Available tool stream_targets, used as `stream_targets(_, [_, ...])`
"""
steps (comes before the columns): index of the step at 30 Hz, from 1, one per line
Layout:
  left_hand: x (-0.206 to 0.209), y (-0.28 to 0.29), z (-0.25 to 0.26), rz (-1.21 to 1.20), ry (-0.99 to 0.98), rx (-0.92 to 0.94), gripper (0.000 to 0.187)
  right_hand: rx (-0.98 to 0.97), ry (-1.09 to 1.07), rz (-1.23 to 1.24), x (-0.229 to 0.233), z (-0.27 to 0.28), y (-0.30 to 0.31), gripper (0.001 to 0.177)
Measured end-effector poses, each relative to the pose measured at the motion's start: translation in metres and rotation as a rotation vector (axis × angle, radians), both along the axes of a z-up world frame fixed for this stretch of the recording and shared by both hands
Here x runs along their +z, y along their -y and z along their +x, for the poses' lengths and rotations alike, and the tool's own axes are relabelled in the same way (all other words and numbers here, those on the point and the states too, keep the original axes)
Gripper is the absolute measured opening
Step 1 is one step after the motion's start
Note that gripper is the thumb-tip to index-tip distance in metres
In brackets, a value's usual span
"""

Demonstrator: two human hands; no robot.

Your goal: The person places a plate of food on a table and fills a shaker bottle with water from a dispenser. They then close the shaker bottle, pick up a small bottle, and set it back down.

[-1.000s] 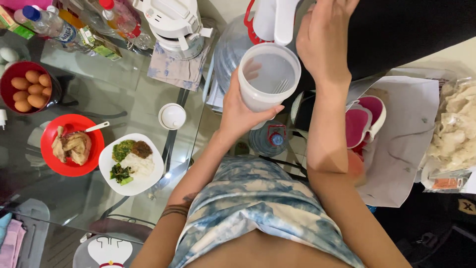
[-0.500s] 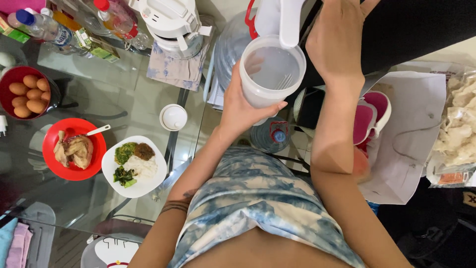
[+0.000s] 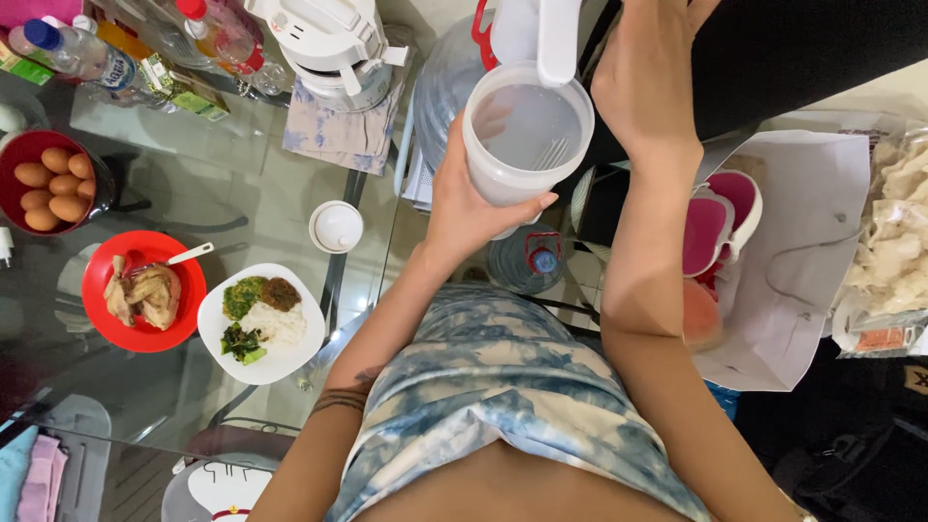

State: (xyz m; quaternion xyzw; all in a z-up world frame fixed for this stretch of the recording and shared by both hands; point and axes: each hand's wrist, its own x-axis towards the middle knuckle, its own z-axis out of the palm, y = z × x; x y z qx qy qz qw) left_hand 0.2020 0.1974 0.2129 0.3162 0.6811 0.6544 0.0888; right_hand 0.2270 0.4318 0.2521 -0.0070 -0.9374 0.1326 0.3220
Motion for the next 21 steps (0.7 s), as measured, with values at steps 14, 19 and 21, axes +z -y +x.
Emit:
stream_targets(14, [-0.001,-0.001,0.002,-0.009,-0.024,0.021,0.103,-0.036,-0.046,-0.029,-0.009,0.003,0.004,0.030])
stream_targets(19, [-0.002,0.000,0.002,0.000,-0.021,0.024,0.105,0.206,-0.359,-0.563,-0.024,0.026,0.022,0.041])
stream_targets(21, [-0.003,0.000,0.002,-0.002,-0.011,0.025,0.106,0.234,-0.386,-0.782,-0.035,0.037,0.028,0.039])
